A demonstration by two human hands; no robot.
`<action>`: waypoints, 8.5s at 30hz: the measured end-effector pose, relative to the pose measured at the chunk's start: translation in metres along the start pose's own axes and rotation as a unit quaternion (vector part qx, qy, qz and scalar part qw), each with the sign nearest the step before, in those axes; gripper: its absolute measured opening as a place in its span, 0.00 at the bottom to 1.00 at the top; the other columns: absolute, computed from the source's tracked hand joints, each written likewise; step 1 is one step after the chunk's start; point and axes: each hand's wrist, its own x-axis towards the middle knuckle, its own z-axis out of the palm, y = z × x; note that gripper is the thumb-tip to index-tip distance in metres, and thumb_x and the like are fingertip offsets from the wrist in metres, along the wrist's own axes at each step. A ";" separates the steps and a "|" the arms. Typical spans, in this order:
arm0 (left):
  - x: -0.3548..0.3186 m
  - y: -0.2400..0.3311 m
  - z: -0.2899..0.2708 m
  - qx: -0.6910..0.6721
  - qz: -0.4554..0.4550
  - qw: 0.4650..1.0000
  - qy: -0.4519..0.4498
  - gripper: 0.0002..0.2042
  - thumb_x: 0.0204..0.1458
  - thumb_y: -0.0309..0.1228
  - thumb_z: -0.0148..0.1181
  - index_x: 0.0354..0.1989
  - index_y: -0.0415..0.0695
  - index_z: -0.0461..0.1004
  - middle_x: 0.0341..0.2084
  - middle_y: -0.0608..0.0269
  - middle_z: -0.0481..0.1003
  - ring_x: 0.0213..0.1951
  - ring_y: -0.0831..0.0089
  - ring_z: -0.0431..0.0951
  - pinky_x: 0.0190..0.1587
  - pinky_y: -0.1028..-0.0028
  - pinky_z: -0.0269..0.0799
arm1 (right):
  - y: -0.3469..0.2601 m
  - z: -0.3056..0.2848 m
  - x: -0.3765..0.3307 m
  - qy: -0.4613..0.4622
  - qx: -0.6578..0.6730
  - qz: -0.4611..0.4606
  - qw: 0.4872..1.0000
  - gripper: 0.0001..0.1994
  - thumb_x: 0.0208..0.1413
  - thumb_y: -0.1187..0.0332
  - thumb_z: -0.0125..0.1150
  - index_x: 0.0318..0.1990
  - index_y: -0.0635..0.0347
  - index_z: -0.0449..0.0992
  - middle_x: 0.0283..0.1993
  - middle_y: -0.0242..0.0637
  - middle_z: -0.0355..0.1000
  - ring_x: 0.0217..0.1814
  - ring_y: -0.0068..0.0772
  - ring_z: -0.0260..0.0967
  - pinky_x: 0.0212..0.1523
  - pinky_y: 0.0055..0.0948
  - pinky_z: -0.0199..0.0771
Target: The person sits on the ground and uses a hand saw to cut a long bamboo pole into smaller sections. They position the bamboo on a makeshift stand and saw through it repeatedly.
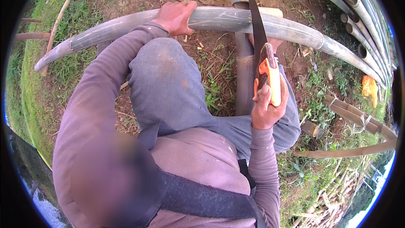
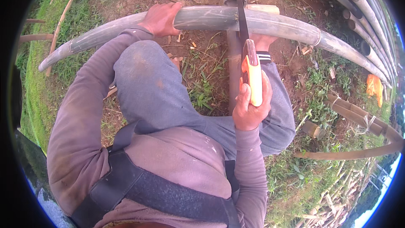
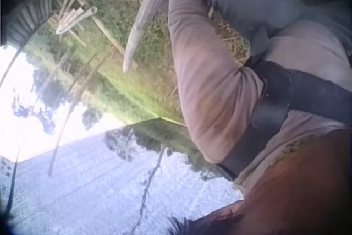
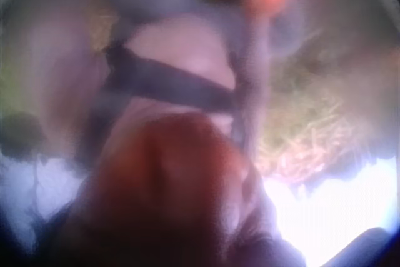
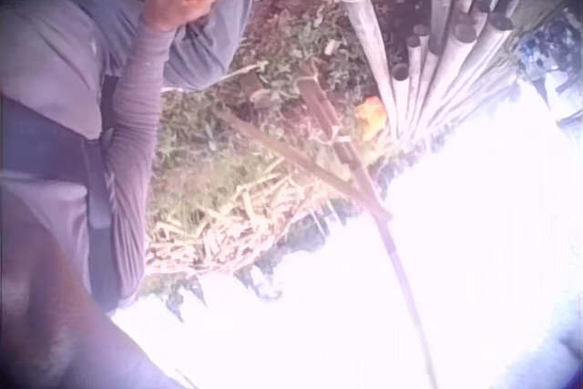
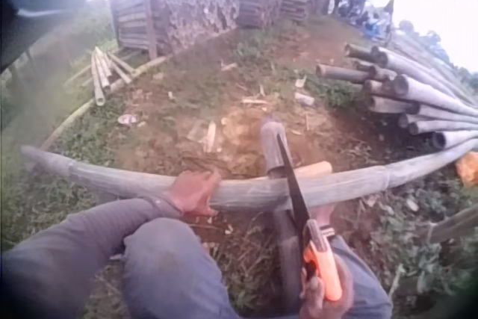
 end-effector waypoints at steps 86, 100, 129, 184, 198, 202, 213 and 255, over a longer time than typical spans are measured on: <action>-0.001 0.020 -0.019 -0.059 -0.035 0.988 -0.142 0.46 0.38 0.57 0.77 0.66 0.47 0.71 0.48 0.44 0.83 0.52 0.45 0.83 0.56 0.49 0.77 | 0.003 0.026 0.030 0.027 -0.064 -0.010 0.998 0.23 0.67 0.71 0.67 0.65 0.75 0.72 0.61 0.52 0.79 0.56 0.41 0.82 0.57 0.34 0.80; 0.004 0.008 -0.032 -0.060 -0.031 0.987 -0.144 0.44 0.36 0.55 0.76 0.63 0.44 0.73 0.46 0.45 0.84 0.49 0.43 0.84 0.52 0.50 0.78 | 0.004 -0.002 -0.014 -0.005 -0.078 -0.036 0.996 0.25 0.70 0.72 0.63 0.71 0.70 0.68 0.56 0.43 0.78 0.35 0.20 0.69 0.35 0.22 0.73; -0.001 0.029 -0.029 -0.042 -0.056 0.991 -0.110 0.47 0.37 0.58 0.77 0.67 0.47 0.72 0.47 0.45 0.84 0.51 0.44 0.84 0.56 0.49 0.78 | -0.001 -0.006 -0.007 0.025 -0.087 -0.052 0.995 0.23 0.68 0.69 0.67 0.64 0.76 0.73 0.61 0.56 0.80 0.60 0.45 0.82 0.60 0.36 0.80; 0.003 0.022 -0.022 -0.037 0.027 0.995 -0.083 0.45 0.36 0.49 0.80 0.64 0.43 0.69 0.39 0.44 0.83 0.45 0.42 0.84 0.49 0.48 0.78 | 0.048 0.004 -0.008 0.032 0.053 -0.018 0.998 0.26 0.66 0.71 0.69 0.67 0.74 0.71 0.60 0.48 0.79 0.53 0.30 0.81 0.53 0.29 0.82; -0.004 0.028 -0.030 -0.065 0.011 0.994 -0.086 0.43 0.35 0.48 0.79 0.63 0.44 0.71 0.41 0.44 0.83 0.46 0.44 0.84 0.51 0.49 0.79 | 0.019 0.001 -0.007 0.030 -0.028 -0.017 0.999 0.22 0.65 0.73 0.69 0.64 0.74 0.74 0.59 0.51 0.80 0.56 0.38 0.82 0.57 0.34 0.81; -0.004 0.027 -0.036 -0.055 -0.003 0.994 -0.095 0.42 0.35 0.48 0.79 0.63 0.46 0.72 0.42 0.44 0.83 0.47 0.44 0.84 0.51 0.49 0.79 | 0.007 0.011 0.006 0.012 -0.027 0.008 1.000 0.22 0.64 0.73 0.70 0.63 0.73 0.75 0.57 0.50 0.81 0.53 0.36 0.82 0.55 0.33 0.81; 0.001 0.029 -0.026 -0.058 -0.013 0.993 -0.098 0.44 0.35 0.48 0.78 0.66 0.49 0.72 0.44 0.44 0.84 0.48 0.43 0.84 0.53 0.49 0.78 | 0.027 0.018 0.012 0.032 -0.135 -0.132 0.981 0.25 0.63 0.76 0.70 0.65 0.73 0.71 0.58 0.53 0.80 0.55 0.37 0.83 0.54 0.34 0.83; -0.012 0.025 -0.008 -0.038 -0.029 0.995 -0.092 0.47 0.35 0.50 0.77 0.70 0.53 0.69 0.47 0.47 0.84 0.49 0.45 0.85 0.52 0.49 0.79 | 0.021 -0.006 -0.026 -0.001 -0.104 0.027 0.994 0.11 0.60 0.75 0.74 0.45 0.65 0.77 0.31 0.42 0.80 0.29 0.33 0.80 0.32 0.34 0.79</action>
